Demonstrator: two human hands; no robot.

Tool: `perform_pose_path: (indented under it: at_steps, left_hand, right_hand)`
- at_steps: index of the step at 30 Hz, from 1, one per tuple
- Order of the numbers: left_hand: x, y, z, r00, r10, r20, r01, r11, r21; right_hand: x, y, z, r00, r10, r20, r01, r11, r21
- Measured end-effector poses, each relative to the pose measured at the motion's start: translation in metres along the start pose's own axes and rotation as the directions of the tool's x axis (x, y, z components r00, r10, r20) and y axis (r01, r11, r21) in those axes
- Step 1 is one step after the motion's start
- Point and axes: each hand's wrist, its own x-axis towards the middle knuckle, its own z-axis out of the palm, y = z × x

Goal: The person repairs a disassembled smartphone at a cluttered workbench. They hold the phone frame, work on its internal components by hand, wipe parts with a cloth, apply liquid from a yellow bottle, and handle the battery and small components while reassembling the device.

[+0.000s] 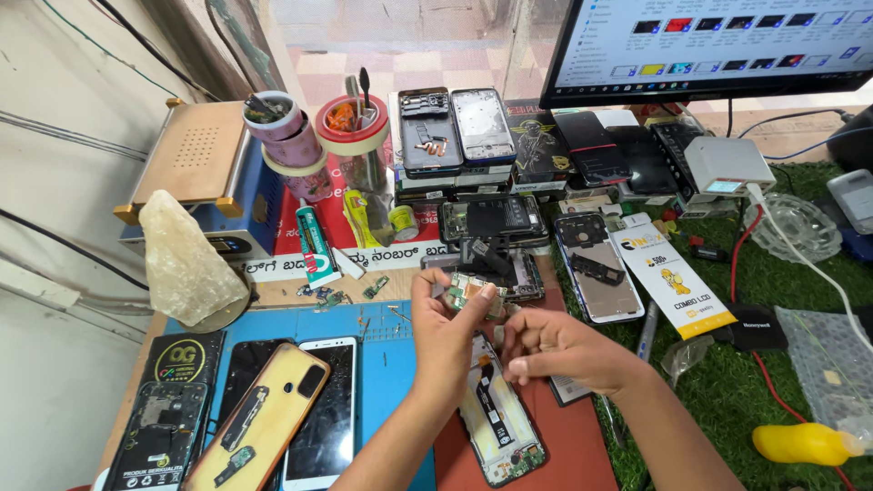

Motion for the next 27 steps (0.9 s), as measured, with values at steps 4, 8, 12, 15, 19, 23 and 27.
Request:
perform_pose_path:
  at_steps: [4, 8, 12, 15, 19, 23, 27]
  left_hand:
    - [-0.006, 0.005, 0.003, 0.999, 0.038, 0.035, -0.043, 0.987, 0.154]
    - [-0.006, 0.003, 0.001, 0.995, 0.073, 0.074, -0.088, 0.969, 0.231]
    - [-0.001, -0.002, -0.004, 0.995, 0.058, 0.079, -0.068, 0.988, 0.138]
    - [-0.003, -0.008, -0.006, 0.999, 0.006, 0.049, -0.016, 0.979, 0.205]
    - [-0.014, -0.008, -0.014, 0.999, 0.014, 0.046, -0.03, 0.926, 0.377]
    - [-0.027, -0.008, -0.012, 0.995, 0.096, -0.004, -0.079, 0.844, 0.53]
    - [-0.039, -0.011, -0.009, 0.984, 0.168, 0.054, -0.167, 0.784, 0.598]
  right_hand:
    - [-0.001, -0.008, 0.001, 1.0, 0.002, -0.023, 0.004, 0.961, 0.276]
    - [-0.003, -0.01, 0.005, 1.0, -0.002, -0.014, 0.005, 0.968, 0.251]
    - [-0.005, -0.008, 0.005, 0.999, -0.032, -0.019, 0.035, 0.989, 0.143]
    - [-0.004, -0.005, 0.001, 0.996, -0.076, -0.04, 0.079, 0.994, 0.08]
    - [-0.006, -0.004, -0.004, 0.996, 0.005, -0.085, -0.006, 1.0, -0.013]
    - [-0.007, -0.003, -0.008, 0.994, 0.027, -0.11, -0.03, 0.999, -0.025]
    - [-0.01, 0.0, -0.01, 1.0, -0.031, 0.001, 0.031, 1.0, 0.002]
